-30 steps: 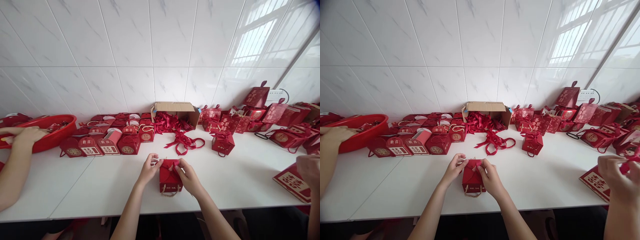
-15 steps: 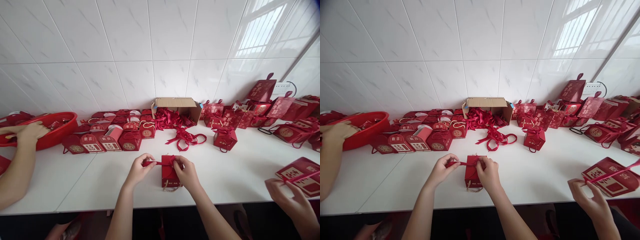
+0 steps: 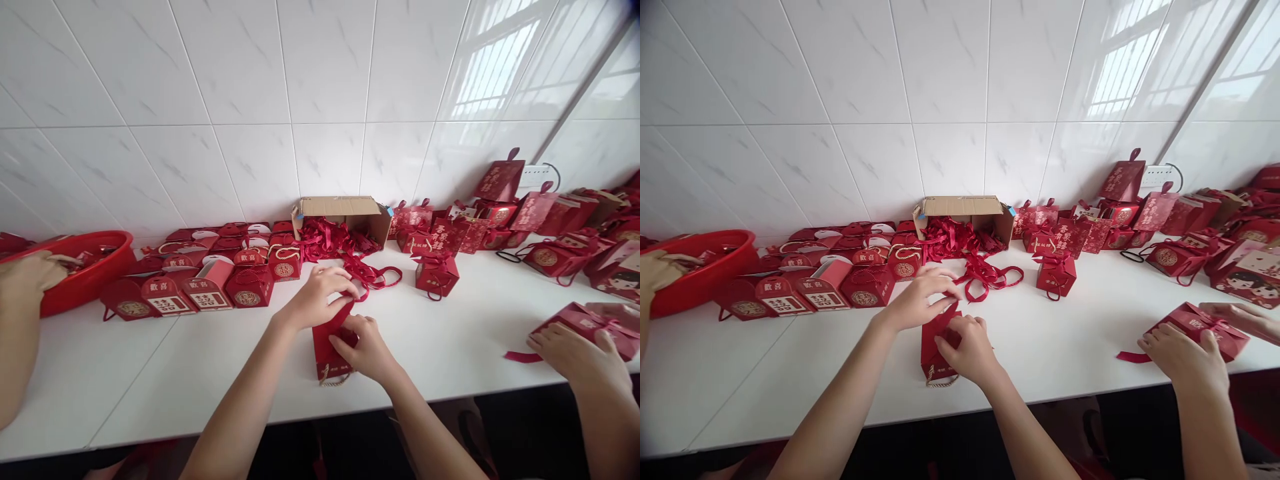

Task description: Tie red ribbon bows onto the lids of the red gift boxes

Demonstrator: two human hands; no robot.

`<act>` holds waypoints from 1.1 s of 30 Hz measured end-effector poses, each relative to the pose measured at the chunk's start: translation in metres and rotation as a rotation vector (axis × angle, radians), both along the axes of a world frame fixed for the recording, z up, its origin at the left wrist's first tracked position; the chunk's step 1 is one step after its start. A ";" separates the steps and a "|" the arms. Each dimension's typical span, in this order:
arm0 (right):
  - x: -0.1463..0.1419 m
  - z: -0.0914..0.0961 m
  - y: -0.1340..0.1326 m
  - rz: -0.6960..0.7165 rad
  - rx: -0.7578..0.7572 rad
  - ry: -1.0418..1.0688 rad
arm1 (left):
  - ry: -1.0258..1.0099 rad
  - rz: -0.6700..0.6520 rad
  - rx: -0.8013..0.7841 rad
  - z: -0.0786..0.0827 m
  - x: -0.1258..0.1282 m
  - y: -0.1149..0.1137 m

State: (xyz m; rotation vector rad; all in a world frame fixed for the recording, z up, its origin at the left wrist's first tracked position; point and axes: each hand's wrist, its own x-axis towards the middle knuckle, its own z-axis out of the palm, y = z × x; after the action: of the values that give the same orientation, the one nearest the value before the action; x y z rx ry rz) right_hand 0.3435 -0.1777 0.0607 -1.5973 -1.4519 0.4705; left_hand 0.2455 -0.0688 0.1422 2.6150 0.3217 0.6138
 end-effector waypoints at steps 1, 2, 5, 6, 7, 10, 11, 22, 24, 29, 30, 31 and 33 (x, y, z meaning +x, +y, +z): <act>0.000 -0.001 -0.001 -0.006 0.011 -0.005 | -0.034 0.015 -0.022 -0.008 0.008 0.004; 0.000 -0.003 -0.001 -0.024 0.024 -0.001 | -0.058 0.042 -0.024 -0.016 0.014 0.008; -0.001 -0.009 0.000 -0.083 0.067 0.043 | -0.210 0.195 -0.076 -0.039 0.008 0.013; -0.001 -0.011 0.001 -0.085 0.077 0.051 | -0.302 0.262 -0.139 -0.045 -0.001 0.012; -0.002 -0.013 0.002 -0.080 0.084 0.055 | -0.351 0.304 -0.188 -0.051 -0.010 0.010; -0.004 -0.017 0.002 -0.037 0.132 0.097 | -0.303 0.259 -0.313 -0.066 -0.039 -0.001; -0.004 -0.018 0.001 -0.021 0.156 0.115 | -0.279 0.232 -0.376 -0.071 -0.046 -0.006; -0.009 -0.031 0.000 -0.150 0.280 0.174 | -0.353 0.329 -0.508 -0.096 -0.047 -0.031; -0.007 -0.030 0.000 -0.122 0.302 0.081 | -0.351 0.336 -0.495 -0.094 -0.046 -0.033; -0.003 -0.030 -0.003 -0.072 0.277 -0.002 | -0.359 0.355 -0.445 -0.095 -0.044 -0.035; -0.002 -0.030 -0.003 -0.068 0.277 -0.005 | -0.361 0.360 -0.435 -0.095 -0.043 -0.035; -0.002 -0.030 -0.004 -0.069 0.283 -0.008 | -0.365 0.367 -0.424 -0.095 -0.042 -0.035; -0.002 -0.030 -0.004 -0.077 0.296 -0.024 | -0.373 0.379 -0.402 -0.096 -0.040 -0.034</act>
State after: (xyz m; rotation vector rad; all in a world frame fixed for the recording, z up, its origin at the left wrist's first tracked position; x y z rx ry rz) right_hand 0.3411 -0.1819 0.0306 -1.4191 -1.3996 0.1818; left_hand 0.2051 -0.1026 0.0463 2.0182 0.7417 1.0237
